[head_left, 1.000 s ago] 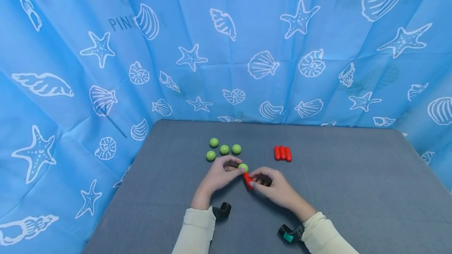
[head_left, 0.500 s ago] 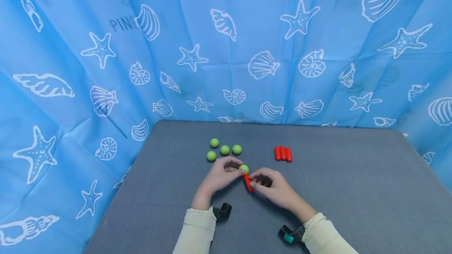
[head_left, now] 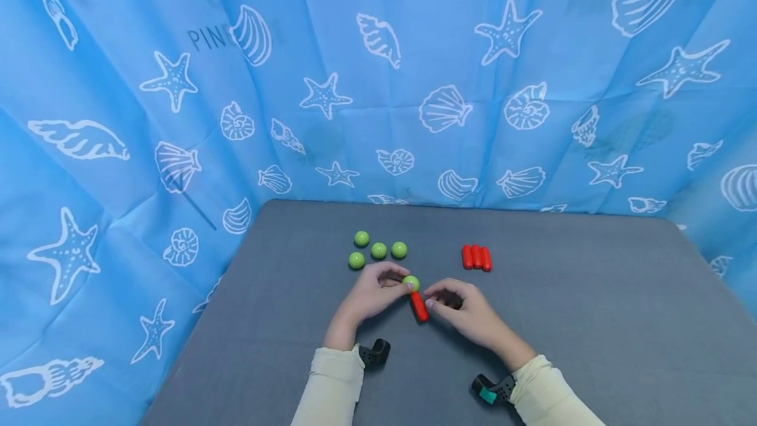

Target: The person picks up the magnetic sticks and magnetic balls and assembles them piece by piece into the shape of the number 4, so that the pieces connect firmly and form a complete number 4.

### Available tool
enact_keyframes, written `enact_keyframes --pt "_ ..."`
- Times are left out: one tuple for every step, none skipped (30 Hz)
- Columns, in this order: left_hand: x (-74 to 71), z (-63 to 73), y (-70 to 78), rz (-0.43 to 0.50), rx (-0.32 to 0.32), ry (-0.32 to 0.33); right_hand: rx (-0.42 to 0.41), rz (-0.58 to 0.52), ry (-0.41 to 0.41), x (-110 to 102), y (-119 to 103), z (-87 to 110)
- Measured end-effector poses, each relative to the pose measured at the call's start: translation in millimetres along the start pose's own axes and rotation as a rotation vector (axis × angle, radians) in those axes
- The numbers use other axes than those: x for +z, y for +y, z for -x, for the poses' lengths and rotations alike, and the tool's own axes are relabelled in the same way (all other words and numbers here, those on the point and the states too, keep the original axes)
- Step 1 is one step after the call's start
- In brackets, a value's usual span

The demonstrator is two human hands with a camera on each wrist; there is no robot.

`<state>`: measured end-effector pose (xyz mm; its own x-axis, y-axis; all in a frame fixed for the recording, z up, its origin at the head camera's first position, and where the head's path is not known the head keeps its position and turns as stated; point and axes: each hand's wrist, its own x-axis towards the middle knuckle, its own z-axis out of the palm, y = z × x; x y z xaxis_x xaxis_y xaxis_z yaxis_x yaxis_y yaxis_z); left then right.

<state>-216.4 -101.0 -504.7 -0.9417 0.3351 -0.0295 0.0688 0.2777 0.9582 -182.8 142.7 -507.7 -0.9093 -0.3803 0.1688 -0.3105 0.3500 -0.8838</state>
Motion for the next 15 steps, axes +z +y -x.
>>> enact_keyframes --pt "-0.3 0.0 -0.2 -0.001 0.0 0.001 0.0 -0.003 0.0 0.2 0.3 0.0" --pt "-0.5 0.2 -0.3 -0.004 -0.002 0.001 0.0 -0.006 0.002 0.4 0.7 0.0" --pt "-0.6 0.0 -0.8 -0.005 -0.001 0.002 -0.003 -0.009 0.002 0.5 1.2 0.1" --pt "-0.7 0.0 -0.8 -0.006 0.001 0.0 -0.002 -0.01 0.005 0.5 1.7 0.1" --pt "-0.8 -0.1 -0.6 -0.006 0.001 -0.001 0.0 -0.011 0.006 0.5 2.2 0.2" --pt "-0.8 -0.1 -0.4 -0.007 0.001 -0.002 0.005 -0.01 0.007 0.4 2.6 0.3" --pt "-0.9 -0.3 -0.2 -0.007 0.002 -0.002 0.008 -0.008 0.006 0.3 2.9 0.5" --pt "-0.9 -0.2 0.2 -0.007 0.003 -0.003 0.014 -0.007 0.008 0.2 3.4 0.5" --pt "-1.0 -0.3 0.6 -0.005 0.003 -0.002 0.018 -0.007 0.007 0.2 3.6 0.5" --pt "-1.1 -0.2 1.0 -0.005 0.002 -0.001 0.026 -0.008 0.008 0.2 3.2 0.5" --pt "-1.1 0.0 1.5 -0.004 0.002 0.0 0.03 -0.007 0.008 0.2 3.1 0.5" --pt "-1.1 0.4 1.8 -0.006 -0.001 0.003 0.033 -0.008 0.009 0.3 2.9 0.5" --pt "-1.2 1.0 2.4 -0.007 -0.004 0.003 0.032 -0.007 0.006 0.4 2.8 0.6" --pt "-1.4 1.5 2.8 -0.009 -0.006 0.004 0.033 -0.007 0.005 0.7 2.3 0.5" --pt "-1.6 2.0 3.3 -0.01 -0.009 0.004 0.029 -0.01 0.003 0.9 1.9 0.5"
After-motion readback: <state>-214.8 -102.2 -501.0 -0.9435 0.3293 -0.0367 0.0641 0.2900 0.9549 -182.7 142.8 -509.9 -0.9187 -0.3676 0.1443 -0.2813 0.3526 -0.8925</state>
